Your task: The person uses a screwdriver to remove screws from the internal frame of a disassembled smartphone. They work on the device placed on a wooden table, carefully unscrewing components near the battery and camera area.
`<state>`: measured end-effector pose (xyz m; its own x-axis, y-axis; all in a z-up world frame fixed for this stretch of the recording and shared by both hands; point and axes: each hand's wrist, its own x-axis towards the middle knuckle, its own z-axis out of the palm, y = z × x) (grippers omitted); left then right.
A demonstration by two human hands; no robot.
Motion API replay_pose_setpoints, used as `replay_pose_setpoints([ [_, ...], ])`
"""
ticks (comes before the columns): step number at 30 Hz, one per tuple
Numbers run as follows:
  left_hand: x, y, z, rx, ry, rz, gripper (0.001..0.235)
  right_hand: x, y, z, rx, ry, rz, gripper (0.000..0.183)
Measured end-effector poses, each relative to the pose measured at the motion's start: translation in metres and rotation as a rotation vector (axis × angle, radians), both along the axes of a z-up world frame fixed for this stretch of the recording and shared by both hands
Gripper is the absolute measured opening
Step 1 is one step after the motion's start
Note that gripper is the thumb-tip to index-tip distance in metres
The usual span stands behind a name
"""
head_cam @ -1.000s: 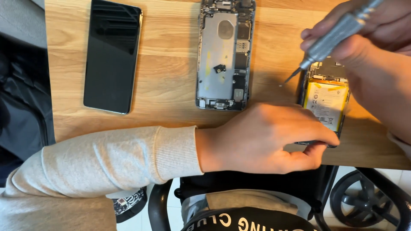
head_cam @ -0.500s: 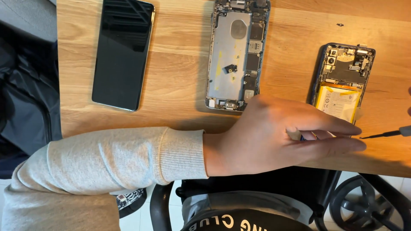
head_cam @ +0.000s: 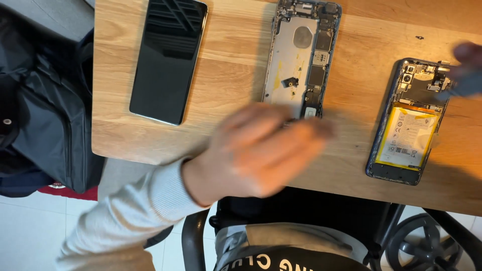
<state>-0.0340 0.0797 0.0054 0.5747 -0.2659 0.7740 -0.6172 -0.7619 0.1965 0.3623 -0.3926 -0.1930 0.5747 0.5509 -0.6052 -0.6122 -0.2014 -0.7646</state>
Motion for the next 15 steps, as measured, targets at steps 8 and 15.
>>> replay_pose_setpoints([
  [8, -0.012, 0.021, -0.005, 0.042, 0.143, 0.3, 0.006, -0.239, 0.274, 0.218, -0.256, -1.131, 0.33, 0.009],
  [15, -0.012, 0.021, -0.003, -0.023, 0.252, 0.298, 0.02, -0.25, 0.287, 0.217, 0.089, -1.158, 0.393, 0.056],
])
